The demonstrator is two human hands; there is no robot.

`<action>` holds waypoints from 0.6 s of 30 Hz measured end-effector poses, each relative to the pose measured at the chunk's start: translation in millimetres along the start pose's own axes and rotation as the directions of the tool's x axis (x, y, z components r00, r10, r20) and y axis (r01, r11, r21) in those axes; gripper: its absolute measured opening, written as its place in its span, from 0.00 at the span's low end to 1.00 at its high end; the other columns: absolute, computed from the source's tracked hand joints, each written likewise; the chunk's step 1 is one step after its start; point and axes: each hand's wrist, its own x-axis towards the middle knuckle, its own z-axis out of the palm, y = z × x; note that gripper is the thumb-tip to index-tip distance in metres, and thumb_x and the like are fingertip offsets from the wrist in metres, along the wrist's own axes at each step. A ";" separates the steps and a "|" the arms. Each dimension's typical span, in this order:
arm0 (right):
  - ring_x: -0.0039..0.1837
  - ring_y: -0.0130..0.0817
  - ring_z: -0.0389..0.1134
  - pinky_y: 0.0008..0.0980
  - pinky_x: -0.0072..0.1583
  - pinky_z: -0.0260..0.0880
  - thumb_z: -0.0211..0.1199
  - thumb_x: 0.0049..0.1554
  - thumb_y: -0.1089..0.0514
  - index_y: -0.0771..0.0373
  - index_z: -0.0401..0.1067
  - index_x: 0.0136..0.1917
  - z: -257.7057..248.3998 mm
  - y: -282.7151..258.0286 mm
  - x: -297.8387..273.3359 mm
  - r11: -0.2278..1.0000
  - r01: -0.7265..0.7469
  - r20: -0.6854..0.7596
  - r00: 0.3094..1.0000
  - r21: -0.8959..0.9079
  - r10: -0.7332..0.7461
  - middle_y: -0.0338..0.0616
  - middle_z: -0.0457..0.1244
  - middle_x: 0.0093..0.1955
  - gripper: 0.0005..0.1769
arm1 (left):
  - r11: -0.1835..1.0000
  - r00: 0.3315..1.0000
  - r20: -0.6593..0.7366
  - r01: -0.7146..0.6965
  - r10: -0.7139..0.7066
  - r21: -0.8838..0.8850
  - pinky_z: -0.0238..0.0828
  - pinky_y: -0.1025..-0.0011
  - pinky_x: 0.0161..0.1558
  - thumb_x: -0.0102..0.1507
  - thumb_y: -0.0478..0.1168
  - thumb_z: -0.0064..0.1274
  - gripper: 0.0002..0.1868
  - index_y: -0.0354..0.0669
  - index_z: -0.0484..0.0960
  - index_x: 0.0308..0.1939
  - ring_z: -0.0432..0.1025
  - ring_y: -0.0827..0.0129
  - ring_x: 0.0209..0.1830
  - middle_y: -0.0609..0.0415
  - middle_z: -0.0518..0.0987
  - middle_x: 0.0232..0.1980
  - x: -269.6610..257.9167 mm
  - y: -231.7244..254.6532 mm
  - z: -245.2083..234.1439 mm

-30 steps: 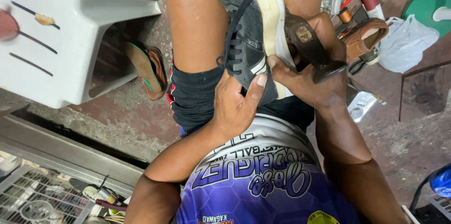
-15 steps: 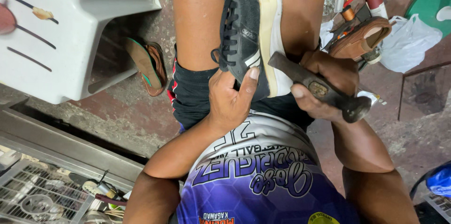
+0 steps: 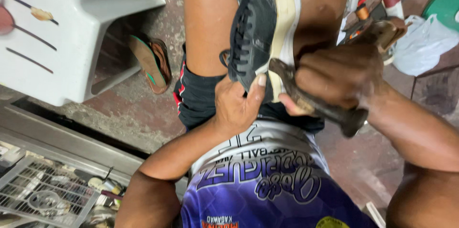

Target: The person repairs a black sneaker by scraping the sole with a red tool, hammering the sole edge with a hammer, applying glue to the heel, and attaching a white rubber strip to the side of the shoe.

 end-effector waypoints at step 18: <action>0.38 0.36 0.67 0.33 0.43 0.66 0.69 0.65 0.45 0.65 0.68 0.46 34.1 -33.1 -52.1 0.838 -0.493 -0.167 0.828 0.235 0.535 0.45 0.64 0.38 0.22 | 0.991 0.996 0.074 0.060 -0.052 -0.118 0.70 0.56 0.53 0.75 0.41 0.41 0.14 0.32 0.77 0.51 0.74 0.46 0.46 0.39 0.79 0.45 1.9 11.6 4.7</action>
